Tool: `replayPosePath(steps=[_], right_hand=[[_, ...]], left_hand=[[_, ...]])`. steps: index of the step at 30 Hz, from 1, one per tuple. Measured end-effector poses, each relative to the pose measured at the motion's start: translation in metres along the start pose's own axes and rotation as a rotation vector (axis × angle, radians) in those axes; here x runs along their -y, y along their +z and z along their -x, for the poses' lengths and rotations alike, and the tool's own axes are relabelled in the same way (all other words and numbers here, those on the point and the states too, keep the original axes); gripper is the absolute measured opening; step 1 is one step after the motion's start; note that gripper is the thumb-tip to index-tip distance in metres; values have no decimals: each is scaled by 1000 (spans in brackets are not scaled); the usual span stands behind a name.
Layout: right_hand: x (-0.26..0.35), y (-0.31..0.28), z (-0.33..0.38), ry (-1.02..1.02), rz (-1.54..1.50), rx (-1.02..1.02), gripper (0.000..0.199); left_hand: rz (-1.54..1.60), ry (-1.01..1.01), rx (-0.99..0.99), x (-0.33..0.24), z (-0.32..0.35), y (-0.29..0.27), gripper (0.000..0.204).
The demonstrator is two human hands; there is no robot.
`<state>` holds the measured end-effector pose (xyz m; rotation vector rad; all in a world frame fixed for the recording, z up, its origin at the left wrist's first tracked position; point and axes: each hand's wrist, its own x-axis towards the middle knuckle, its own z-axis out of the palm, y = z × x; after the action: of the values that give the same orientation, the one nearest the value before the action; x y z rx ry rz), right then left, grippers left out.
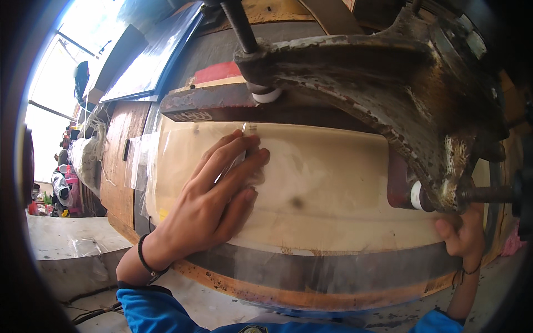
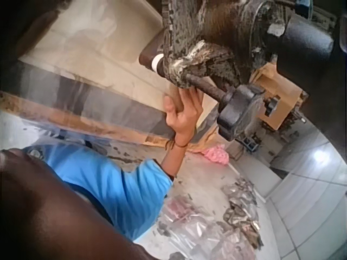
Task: The person places a plastic sheet onto the machine bed, aligns a small white block, and lowers the press arm multiple times to apply heat or pressure. They then remove the plastic sheet and handle a transparent plastic sleeve.
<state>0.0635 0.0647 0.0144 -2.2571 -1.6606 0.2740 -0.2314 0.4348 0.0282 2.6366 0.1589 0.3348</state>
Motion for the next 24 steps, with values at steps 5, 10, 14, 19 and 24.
replayPosePath(steps=[5,10,14,19,24], right_hand=[[-2,3,13,195,-123,-23,55],[1,8,15,309,-232,-82,49],[-2,7,17,234,-121,-77,42],[-5,10,22,217,-63,-115,39],[-9,13,26,280,-144,-127,40]], left_hand=[[24,-4,1,1,-1,1,46],[28,-8,10,2,-1,1,47],[20,-14,22,2,-1,0,47],[14,-14,31,2,-3,-1,47],[5,-14,33,1,-2,-2,48]])
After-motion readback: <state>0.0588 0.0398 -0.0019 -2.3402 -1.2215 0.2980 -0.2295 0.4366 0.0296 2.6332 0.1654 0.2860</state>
